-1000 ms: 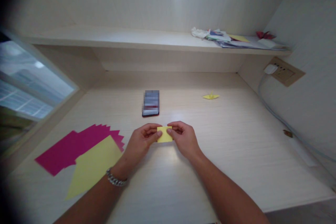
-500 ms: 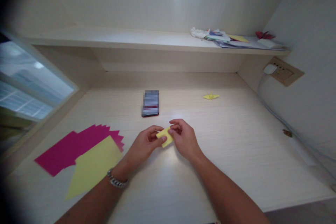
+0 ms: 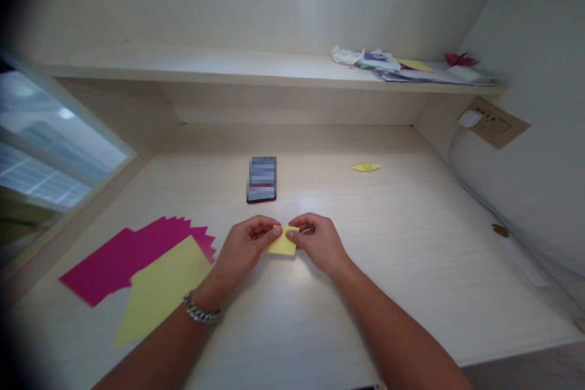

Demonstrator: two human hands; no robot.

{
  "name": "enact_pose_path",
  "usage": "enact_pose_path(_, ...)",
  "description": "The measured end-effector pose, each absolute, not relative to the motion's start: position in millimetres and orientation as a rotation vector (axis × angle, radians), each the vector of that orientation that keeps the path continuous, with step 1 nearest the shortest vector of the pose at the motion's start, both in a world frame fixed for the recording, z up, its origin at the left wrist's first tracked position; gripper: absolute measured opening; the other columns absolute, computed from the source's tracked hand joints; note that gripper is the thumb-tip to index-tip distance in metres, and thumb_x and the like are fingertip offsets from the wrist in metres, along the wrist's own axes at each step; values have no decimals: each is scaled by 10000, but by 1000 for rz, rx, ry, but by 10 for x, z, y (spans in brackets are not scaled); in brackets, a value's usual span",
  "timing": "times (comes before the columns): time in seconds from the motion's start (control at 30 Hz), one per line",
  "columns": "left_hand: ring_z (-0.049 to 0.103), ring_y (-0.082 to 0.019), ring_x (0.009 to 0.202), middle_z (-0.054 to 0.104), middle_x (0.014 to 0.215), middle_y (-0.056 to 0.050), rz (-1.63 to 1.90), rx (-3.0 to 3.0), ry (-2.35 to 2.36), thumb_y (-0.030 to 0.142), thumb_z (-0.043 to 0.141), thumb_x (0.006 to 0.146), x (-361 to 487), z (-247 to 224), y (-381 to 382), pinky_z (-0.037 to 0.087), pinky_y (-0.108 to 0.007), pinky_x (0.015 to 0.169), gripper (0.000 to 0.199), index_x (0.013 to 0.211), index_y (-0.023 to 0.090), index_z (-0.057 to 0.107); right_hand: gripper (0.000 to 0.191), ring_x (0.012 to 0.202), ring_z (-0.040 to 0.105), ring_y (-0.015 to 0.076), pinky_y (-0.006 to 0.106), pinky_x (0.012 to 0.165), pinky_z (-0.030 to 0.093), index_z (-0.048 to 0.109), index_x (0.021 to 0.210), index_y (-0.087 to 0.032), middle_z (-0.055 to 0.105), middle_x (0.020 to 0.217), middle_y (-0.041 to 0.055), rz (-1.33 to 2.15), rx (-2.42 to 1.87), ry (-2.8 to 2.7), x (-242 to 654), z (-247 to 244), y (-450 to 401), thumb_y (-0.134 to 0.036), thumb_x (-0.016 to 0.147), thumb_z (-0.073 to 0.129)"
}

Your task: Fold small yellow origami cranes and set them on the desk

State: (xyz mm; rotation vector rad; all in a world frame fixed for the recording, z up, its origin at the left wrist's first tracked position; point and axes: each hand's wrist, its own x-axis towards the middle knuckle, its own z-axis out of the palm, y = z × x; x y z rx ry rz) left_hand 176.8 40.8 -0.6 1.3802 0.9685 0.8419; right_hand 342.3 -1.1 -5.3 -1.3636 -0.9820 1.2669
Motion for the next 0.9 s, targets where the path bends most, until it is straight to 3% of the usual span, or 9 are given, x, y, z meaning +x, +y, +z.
enact_pose_path(0.3, 636, -138, 633, 672, 686, -28, 773, 1224, 940, 257, 716, 689, 1746, 13, 431, 537, -282, 633, 172, 749, 136, 609, 262, 591, 612, 133, 266, 555, 514, 607, 812, -162, 652, 673, 8, 1333, -1316, -944, 3387, -50, -31, -370, 687, 706)
enact_pose_path(0.5, 619, -124, 589, 669, 655, -30, 694, 1290, 904, 221, 705, 694, 1702, 90, 449, 527, -240, 563, 186, 851, 129, 670, 249, 588, 628, 140, 251, 498, 527, 676, 842, -142, 679, 694, 38, 1301, -1324, -1045, 3420, 38, -64, -341, 696, 702)
enact_pose_path(0.9, 602, -108, 564, 673, 637, -12, 761, 1285, 841, 155, 694, 680, 1657, 101, 460, 513, -218, 548, 70, 747, 159, 713, 226, 631, 662, 175, 341, 609, 572, 745, 804, -157, 716, 731, 69, 1505, -1123, -873, 3463, 83, -109, -227, 593, 783)
